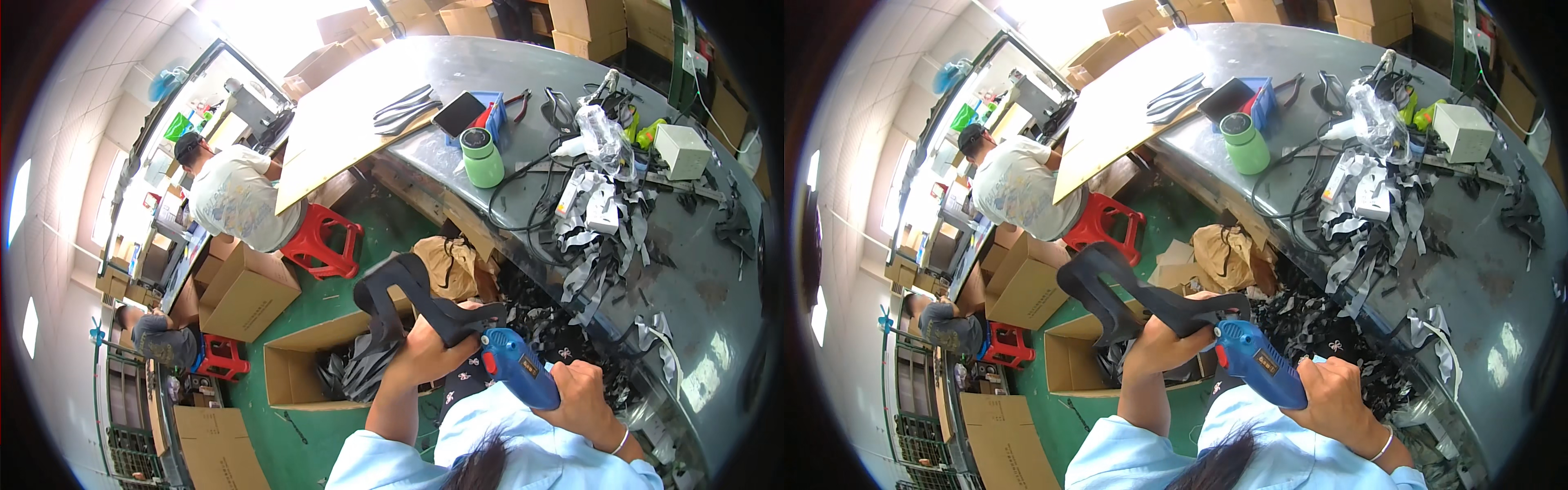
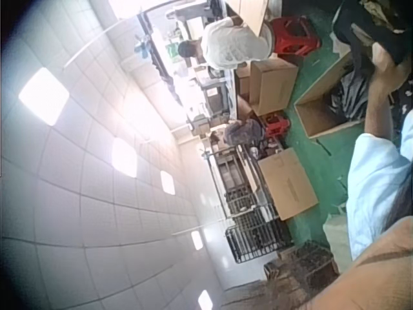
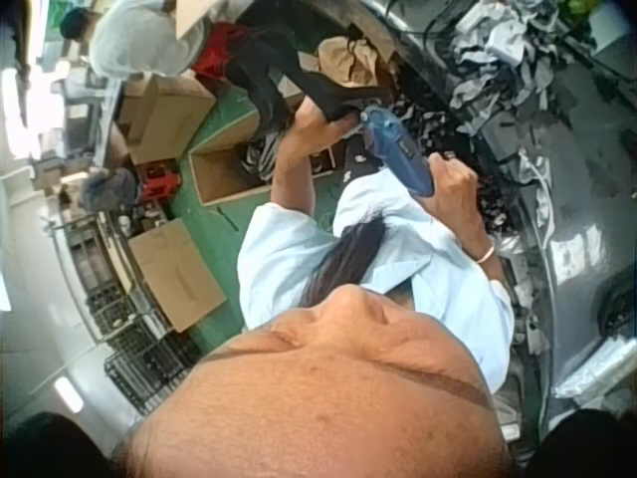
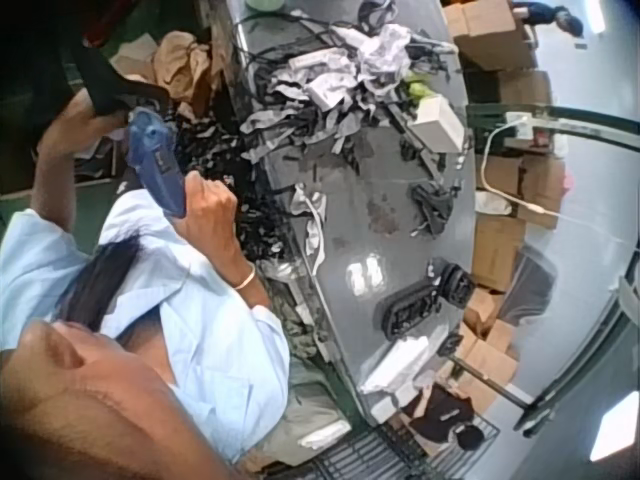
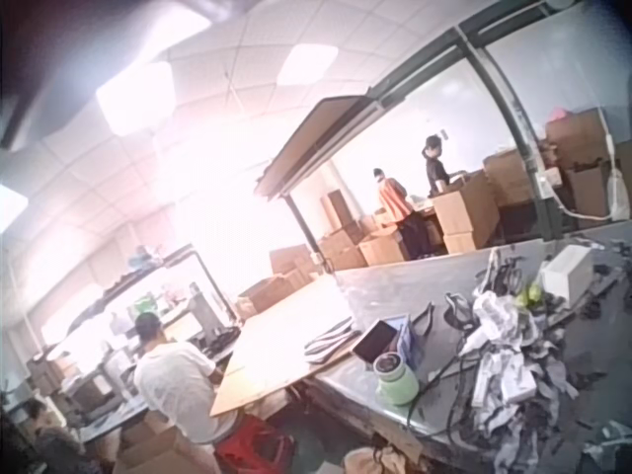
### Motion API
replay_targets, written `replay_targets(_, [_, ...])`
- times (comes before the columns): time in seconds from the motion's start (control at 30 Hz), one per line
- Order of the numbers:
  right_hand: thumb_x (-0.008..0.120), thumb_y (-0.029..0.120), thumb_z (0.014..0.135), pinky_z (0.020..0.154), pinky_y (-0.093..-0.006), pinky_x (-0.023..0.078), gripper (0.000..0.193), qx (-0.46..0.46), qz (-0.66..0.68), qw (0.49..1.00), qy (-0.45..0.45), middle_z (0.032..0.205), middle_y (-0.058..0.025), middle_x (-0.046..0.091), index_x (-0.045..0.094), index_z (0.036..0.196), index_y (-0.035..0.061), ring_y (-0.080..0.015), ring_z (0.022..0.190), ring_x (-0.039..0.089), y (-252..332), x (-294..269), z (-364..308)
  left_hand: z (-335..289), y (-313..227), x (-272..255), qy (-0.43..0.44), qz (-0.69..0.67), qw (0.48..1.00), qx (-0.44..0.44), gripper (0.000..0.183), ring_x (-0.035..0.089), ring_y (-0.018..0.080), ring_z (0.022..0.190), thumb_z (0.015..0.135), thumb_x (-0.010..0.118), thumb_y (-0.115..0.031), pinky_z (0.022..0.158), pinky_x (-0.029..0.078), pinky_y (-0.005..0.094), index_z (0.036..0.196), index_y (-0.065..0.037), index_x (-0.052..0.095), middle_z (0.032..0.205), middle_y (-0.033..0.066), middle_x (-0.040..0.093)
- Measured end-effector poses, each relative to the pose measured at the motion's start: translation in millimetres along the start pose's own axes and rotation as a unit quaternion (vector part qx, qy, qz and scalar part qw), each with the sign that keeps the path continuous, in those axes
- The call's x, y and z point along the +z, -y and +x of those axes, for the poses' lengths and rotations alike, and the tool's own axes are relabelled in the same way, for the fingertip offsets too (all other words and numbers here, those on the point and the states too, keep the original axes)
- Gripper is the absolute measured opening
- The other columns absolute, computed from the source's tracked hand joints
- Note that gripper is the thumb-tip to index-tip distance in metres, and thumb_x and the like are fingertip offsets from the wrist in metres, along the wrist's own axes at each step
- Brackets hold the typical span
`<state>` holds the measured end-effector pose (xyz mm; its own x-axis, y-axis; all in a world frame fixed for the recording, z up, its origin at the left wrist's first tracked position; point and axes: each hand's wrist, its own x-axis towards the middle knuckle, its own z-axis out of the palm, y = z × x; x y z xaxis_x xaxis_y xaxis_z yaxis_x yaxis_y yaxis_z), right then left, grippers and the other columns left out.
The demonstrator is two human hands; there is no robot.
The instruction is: The person uses a hot glue gun to apply adhesive to the edges of black plastic components. They pick up individual parts from a cardboard box, apply glue, and place them onto a metal workbench. The process is repeated for several similar items.
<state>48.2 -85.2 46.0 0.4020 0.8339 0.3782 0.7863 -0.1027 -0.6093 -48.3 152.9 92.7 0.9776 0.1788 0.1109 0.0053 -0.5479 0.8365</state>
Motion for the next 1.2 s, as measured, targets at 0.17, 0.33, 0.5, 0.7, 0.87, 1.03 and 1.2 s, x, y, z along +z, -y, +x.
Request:
replay_targets(0.17, [0.079, 0.025, 0.058, 0.045, -0.0345, 0.041, 0.039, 0.017, 0.080, 0.997, 0.007, 0.050, -0.0074, 0.049, 0.048, 0.067, 0.0046, -0.0251, 0.044, 0.053, 1.9, 4.3, -1.4, 2.8, 5.2, 14.8, -0.017, -0.007, 0.998, 0.054, 0.030, 0.061, 0.0184, 0.089, 0.078, 0.061, -0.001, 0.079, 0.048, 0.0308, 0.108, 0.001, 0.060, 0.099, 0.0108, 0.064])
replay_targets(0.33, [0.081, 0.026, 0.059, 0.045, -0.0331, 0.043, 0.041, 0.046, 0.172, 0.983, 0.035, 0.053, -0.0088, 0.052, 0.047, 0.067, 0.0043, -0.0241, 0.046, 0.056, 11.8, -3.4, 6.4, 4.4, 14.2, 40.7, -0.072, 0.028, 0.996, 0.049, 0.028, 0.061, 0.0201, 0.088, 0.078, 0.064, -0.002, 0.079, 0.048, 0.0305, 0.106, 0.001, 0.060, 0.099, 0.0103, 0.063])
replay_targets(0.5, [0.082, 0.024, 0.057, 0.045, -0.0326, 0.043, 0.042, 0.043, 0.190, 0.980, 0.044, 0.054, -0.0087, 0.053, 0.047, 0.067, 0.0042, -0.0242, 0.046, 0.056, 17.9, -10.0, 11.0, -3.6, 32.7, 59.6, -0.087, 0.064, 0.993, 0.036, 0.026, 0.060, 0.0182, 0.089, 0.078, 0.066, -0.003, 0.079, 0.048, 0.0298, 0.103, 0.001, 0.061, 0.101, 0.0095, 0.063])
replay_targets(0.7, [0.082, 0.022, 0.055, 0.045, -0.0343, 0.041, 0.040, 0.022, 0.176, 0.984, 0.033, 0.057, -0.0093, 0.052, 0.049, 0.070, 0.0046, -0.0263, 0.049, 0.053, 20.0, -20.8, 16.9, -24.5, 72.8, 75.8, -0.040, -0.131, 0.990, 0.019, 0.035, 0.058, 0.0177, 0.095, 0.076, 0.069, -0.005, 0.082, 0.048, 0.0319, 0.109, -0.001, 0.057, 0.108, 0.0098, 0.060])
replay_targets(0.87, [0.079, 0.017, 0.054, 0.051, -0.0385, 0.043, 0.039, 0.034, 0.014, 0.991, -0.130, 0.061, -0.0112, 0.053, 0.051, 0.079, 0.0041, -0.0306, 0.054, 0.054, 17.4, -15.3, 31.3, -19.0, 38.6, 67.6, 0.056, -0.203, 0.977, -0.040, 0.030, 0.052, 0.0193, 0.098, 0.074, 0.063, -0.003, 0.085, 0.041, 0.0336, 0.101, -0.003, 0.051, 0.103, 0.0090, 0.052])
replay_targets(1.03, [0.078, 0.014, 0.052, 0.052, -0.0386, 0.044, 0.039, 0.044, 0.160, 0.986, -0.025, 0.062, -0.0117, 0.054, 0.051, 0.079, 0.0036, -0.0312, 0.056, 0.057, 10.1, 3.8, 25.7, -10.3, 35.5, 88.2, 0.035, -0.676, 0.734, -0.057, 0.061, 0.050, 0.0217, 0.113, 0.086, 0.060, -0.024, 0.098, 0.039, 0.0351, 0.136, -0.004, 0.030, 0.129, 0.0141, 0.044])
replay_targets(1.2, [0.078, 0.017, 0.055, 0.051, -0.0365, 0.045, 0.036, 0.012, 0.156, 0.987, 0.040, 0.060, -0.0097, 0.053, 0.052, 0.075, 0.0043, -0.0283, 0.054, 0.056, 16.1, 1.6, 19.4, 29.8, -1.3, 77.8, -0.397, -0.584, 0.690, 0.158, 0.044, 0.059, 0.0230, 0.092, 0.091, 0.055, -0.025, 0.081, 0.050, 0.0343, 0.128, -0.008, 0.038, 0.117, 0.0135, 0.055])
